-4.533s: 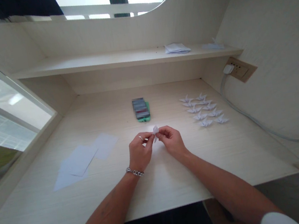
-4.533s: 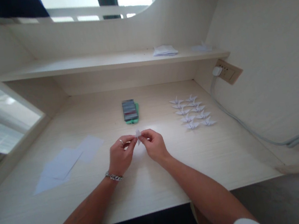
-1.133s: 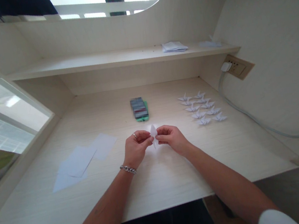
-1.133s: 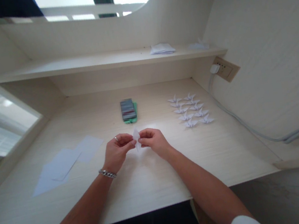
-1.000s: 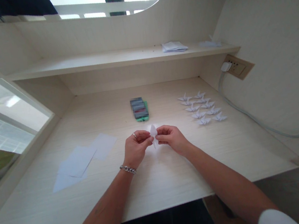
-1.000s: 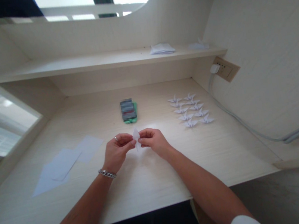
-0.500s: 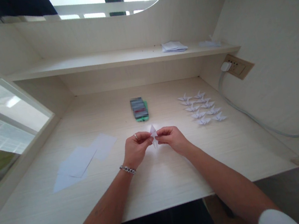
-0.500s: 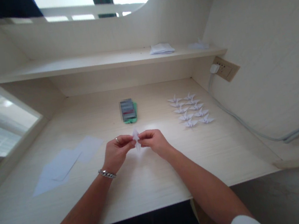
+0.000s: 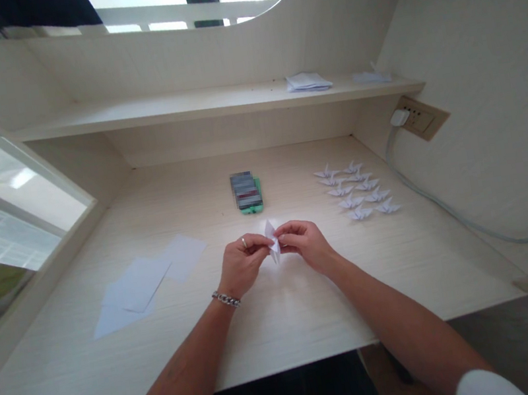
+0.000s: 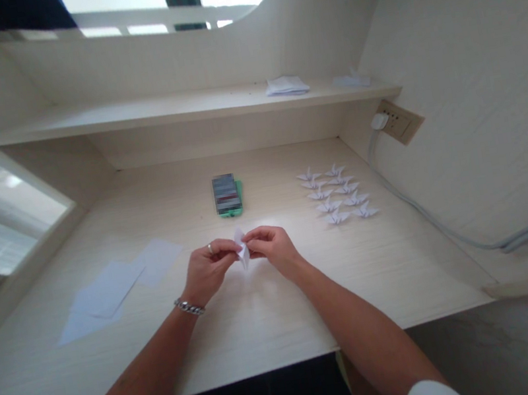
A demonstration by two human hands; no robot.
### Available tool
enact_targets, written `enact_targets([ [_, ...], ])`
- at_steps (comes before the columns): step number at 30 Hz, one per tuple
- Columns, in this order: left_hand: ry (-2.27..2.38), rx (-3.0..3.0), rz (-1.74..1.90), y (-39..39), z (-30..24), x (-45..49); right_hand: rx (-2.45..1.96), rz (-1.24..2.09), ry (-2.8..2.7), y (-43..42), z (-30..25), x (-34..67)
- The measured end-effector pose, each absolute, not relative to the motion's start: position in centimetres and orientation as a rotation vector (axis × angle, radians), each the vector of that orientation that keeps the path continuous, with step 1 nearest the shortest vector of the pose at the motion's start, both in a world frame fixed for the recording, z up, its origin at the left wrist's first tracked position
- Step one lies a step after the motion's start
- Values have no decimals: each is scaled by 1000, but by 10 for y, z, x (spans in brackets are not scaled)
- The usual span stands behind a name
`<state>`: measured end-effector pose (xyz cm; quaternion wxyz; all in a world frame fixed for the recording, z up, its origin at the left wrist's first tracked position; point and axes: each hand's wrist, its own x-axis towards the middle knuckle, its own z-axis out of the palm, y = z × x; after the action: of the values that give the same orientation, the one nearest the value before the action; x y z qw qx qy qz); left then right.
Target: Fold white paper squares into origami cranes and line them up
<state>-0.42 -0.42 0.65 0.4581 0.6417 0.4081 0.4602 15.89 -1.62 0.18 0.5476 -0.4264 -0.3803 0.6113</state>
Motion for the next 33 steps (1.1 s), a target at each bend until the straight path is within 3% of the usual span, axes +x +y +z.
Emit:
enact_targets([
  [23,1041,1328,1053,2,-4,-3,-1071,1239,-1144,-11,-15,160],
  [33,1096,1237,1284,0,-2,0,-1172,935,-1246,-19,-11,149],
])
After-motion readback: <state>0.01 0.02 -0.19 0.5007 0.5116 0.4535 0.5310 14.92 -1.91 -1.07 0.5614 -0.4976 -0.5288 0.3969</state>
